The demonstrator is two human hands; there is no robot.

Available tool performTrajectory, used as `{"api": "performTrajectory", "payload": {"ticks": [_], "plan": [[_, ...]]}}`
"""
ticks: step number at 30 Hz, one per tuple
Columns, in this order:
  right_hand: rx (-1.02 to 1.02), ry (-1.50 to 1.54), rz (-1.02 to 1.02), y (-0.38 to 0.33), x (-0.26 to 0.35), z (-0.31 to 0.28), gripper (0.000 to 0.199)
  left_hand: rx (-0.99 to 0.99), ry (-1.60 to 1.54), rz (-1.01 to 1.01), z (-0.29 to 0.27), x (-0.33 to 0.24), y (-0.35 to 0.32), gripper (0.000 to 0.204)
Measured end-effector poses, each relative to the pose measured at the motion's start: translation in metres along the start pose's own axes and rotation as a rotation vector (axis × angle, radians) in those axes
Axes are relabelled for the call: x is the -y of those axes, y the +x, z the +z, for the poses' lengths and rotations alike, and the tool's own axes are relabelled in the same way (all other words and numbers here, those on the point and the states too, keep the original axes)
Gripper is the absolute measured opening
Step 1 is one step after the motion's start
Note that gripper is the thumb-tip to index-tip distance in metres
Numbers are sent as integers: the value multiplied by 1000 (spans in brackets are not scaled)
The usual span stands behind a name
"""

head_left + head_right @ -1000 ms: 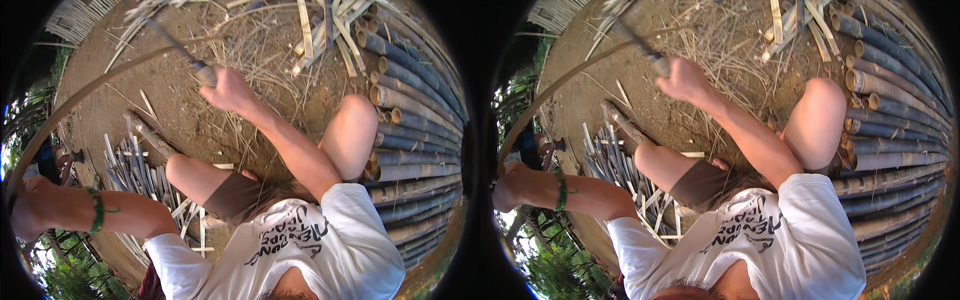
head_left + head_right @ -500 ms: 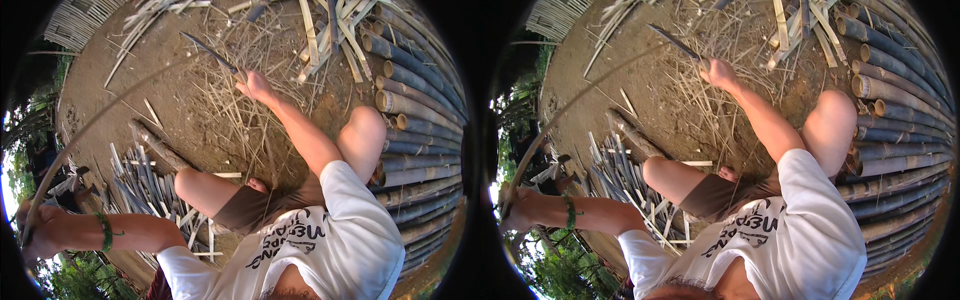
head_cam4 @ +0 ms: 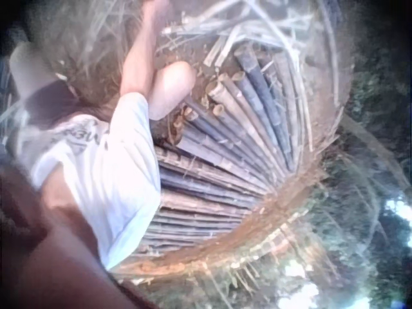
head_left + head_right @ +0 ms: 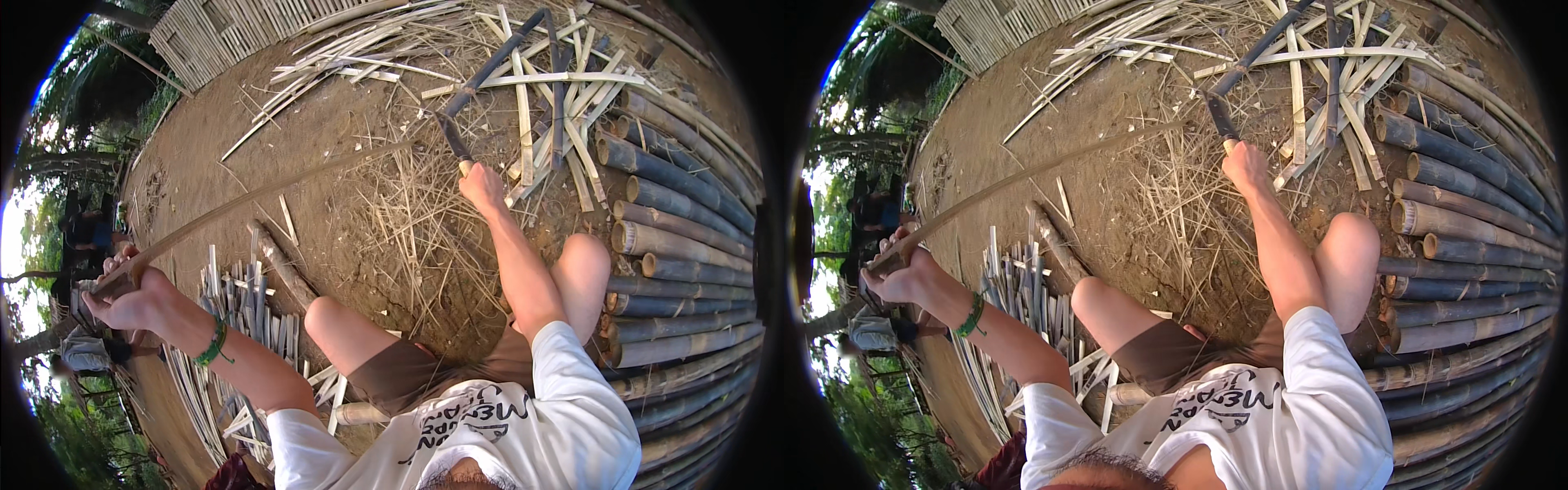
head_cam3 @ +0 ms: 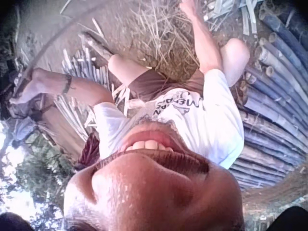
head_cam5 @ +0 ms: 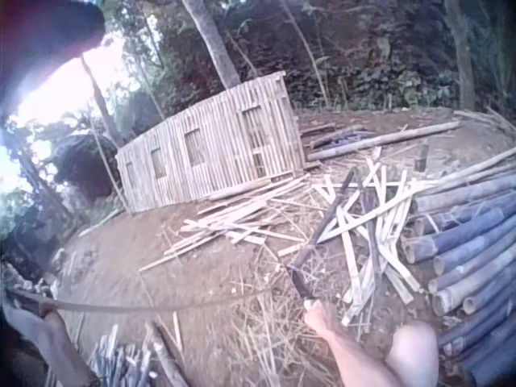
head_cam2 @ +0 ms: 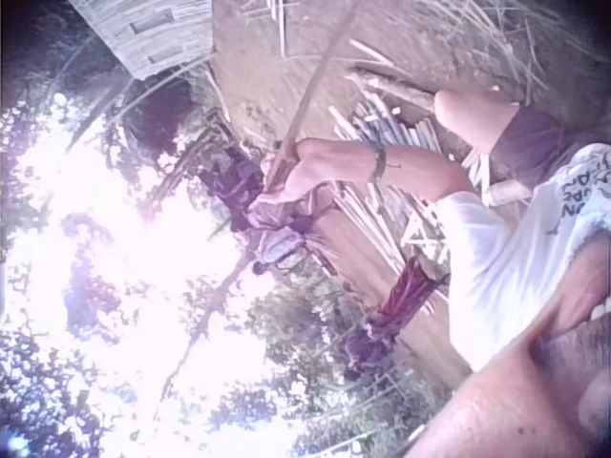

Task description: The person shaves and smooths long strips of bamboo using a knife, holding the strip with one hand while sliding the blade along its length and periodically checking the surface.

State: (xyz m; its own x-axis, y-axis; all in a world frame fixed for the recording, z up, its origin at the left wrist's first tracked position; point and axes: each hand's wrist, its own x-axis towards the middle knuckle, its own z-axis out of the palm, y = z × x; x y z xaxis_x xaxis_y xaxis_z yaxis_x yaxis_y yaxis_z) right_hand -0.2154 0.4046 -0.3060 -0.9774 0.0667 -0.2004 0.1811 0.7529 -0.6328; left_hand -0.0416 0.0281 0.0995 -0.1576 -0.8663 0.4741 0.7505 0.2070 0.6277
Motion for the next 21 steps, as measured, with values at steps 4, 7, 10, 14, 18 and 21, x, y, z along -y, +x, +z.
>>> {"api": "performTrajectory", "payload": {"ticks": [4, 7, 10, 14, 18, 21], "plan": [[-8, 7, -1, -10, 16, -32, 40, 173, -337, 7, -23, 0, 17, 64], [-5, 387, 68, -38, 31, -35, 32, -42, -424, 72, 8, 7, -27, 73], [70, 642, -74, -101, 69, -37, 25, -201, -365, 136, 7, -1, -45, 82], [235, 740, -365, -160, 80, -27, 20, -143, -357, 189, 15, 3, -74, 90], [186, 574, -677, -174, 97, -23, 14, 58, -414, 168, 22, -6, -87, 89], [276, 574, -516, -145, 85, -3, 15, 272, -498, 133, 17, -7, -78, 85]]}}
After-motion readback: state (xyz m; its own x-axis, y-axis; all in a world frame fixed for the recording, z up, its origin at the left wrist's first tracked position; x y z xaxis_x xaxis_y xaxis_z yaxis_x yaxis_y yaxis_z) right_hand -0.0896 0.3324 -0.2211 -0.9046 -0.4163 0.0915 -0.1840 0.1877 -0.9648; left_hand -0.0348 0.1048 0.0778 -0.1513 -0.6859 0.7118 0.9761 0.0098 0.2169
